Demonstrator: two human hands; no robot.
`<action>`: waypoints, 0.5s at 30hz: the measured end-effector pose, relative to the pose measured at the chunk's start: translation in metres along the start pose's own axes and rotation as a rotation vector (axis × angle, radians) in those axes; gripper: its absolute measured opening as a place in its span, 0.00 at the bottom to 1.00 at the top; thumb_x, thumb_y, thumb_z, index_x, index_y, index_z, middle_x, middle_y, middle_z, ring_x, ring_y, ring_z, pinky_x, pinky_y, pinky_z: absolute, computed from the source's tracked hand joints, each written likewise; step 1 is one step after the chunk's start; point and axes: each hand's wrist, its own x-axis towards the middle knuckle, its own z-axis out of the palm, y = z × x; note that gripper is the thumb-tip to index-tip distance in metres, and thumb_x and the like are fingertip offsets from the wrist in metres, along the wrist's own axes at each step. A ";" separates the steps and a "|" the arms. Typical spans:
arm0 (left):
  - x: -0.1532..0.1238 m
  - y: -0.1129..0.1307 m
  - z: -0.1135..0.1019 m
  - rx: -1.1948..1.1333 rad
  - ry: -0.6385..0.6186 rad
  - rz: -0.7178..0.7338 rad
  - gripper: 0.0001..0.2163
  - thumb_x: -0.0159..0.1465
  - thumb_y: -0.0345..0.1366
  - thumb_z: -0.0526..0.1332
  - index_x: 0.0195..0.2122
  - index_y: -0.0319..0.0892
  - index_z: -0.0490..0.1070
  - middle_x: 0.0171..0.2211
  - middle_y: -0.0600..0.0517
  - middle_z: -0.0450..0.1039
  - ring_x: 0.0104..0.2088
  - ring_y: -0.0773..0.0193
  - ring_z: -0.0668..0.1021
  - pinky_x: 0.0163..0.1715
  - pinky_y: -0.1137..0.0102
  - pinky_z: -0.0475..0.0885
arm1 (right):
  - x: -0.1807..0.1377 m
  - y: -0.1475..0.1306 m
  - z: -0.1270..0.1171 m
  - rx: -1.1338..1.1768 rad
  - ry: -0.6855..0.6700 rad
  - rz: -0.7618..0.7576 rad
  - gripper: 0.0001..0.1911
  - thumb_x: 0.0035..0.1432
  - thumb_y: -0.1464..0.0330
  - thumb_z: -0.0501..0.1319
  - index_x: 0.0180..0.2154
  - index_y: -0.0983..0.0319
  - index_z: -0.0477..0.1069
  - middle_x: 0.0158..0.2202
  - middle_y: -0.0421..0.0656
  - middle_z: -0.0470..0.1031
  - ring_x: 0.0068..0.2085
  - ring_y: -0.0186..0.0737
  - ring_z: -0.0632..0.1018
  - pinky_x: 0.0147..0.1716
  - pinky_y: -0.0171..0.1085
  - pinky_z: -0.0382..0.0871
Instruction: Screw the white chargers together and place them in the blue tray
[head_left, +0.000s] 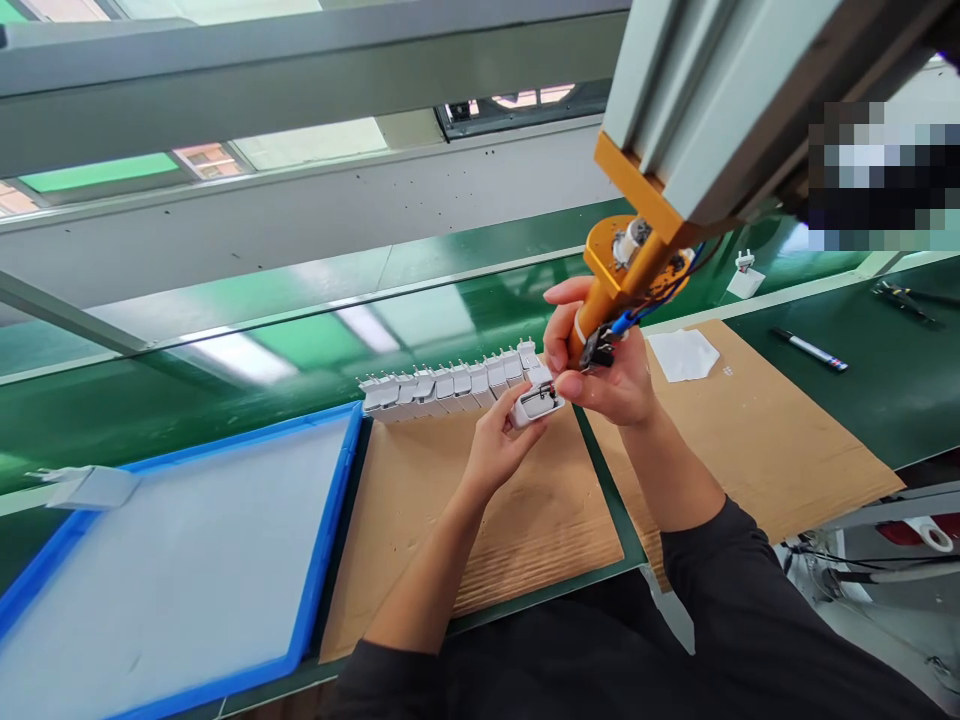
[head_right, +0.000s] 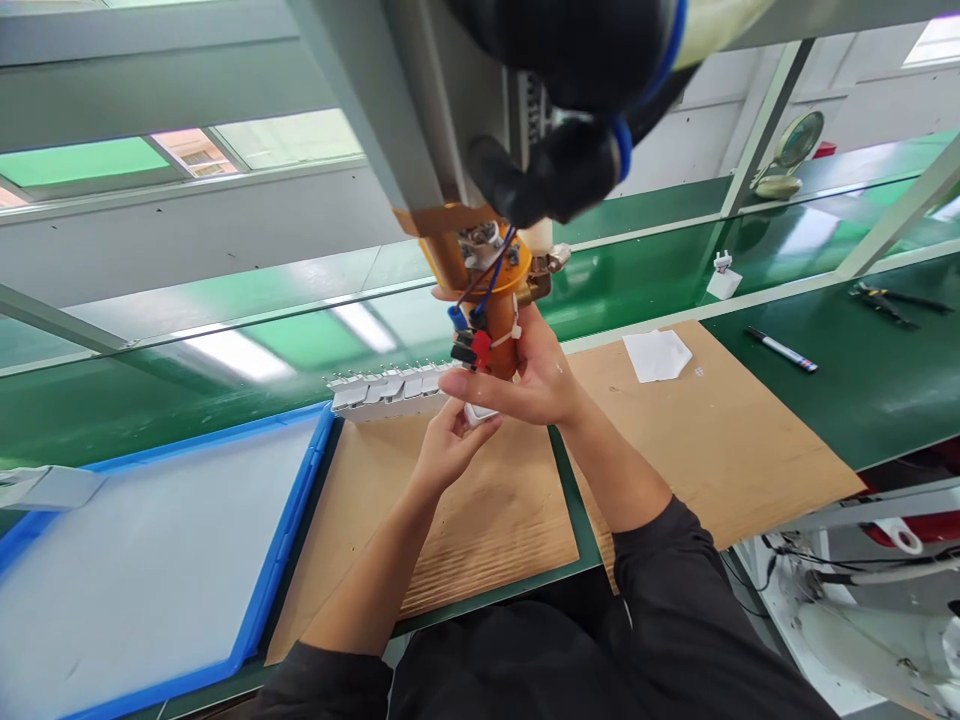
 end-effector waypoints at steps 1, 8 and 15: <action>0.000 -0.004 0.002 -0.045 -0.008 -0.015 0.24 0.58 0.43 0.67 0.54 0.42 0.68 0.49 0.45 0.74 0.50 0.55 0.77 0.51 0.62 0.71 | 0.000 0.000 0.000 0.009 -0.006 -0.003 0.36 0.46 0.46 0.68 0.52 0.53 0.61 0.30 0.35 0.64 0.27 0.30 0.64 0.25 0.33 0.65; 0.003 -0.030 0.020 -0.158 0.020 -0.057 0.24 0.57 0.44 0.68 0.53 0.43 0.69 0.51 0.45 0.72 0.50 0.55 0.76 0.52 0.61 0.70 | 0.001 -0.001 0.004 0.081 -0.026 -0.052 0.31 0.49 0.50 0.68 0.51 0.53 0.61 0.29 0.34 0.63 0.24 0.29 0.64 0.22 0.33 0.64; 0.010 -0.029 0.048 -0.384 0.022 0.025 0.27 0.56 0.46 0.69 0.54 0.44 0.65 0.50 0.46 0.72 0.51 0.56 0.75 0.53 0.62 0.71 | 0.001 -0.007 0.008 -0.025 0.011 0.000 0.31 0.47 0.45 0.66 0.48 0.50 0.62 0.28 0.35 0.62 0.26 0.33 0.67 0.24 0.36 0.64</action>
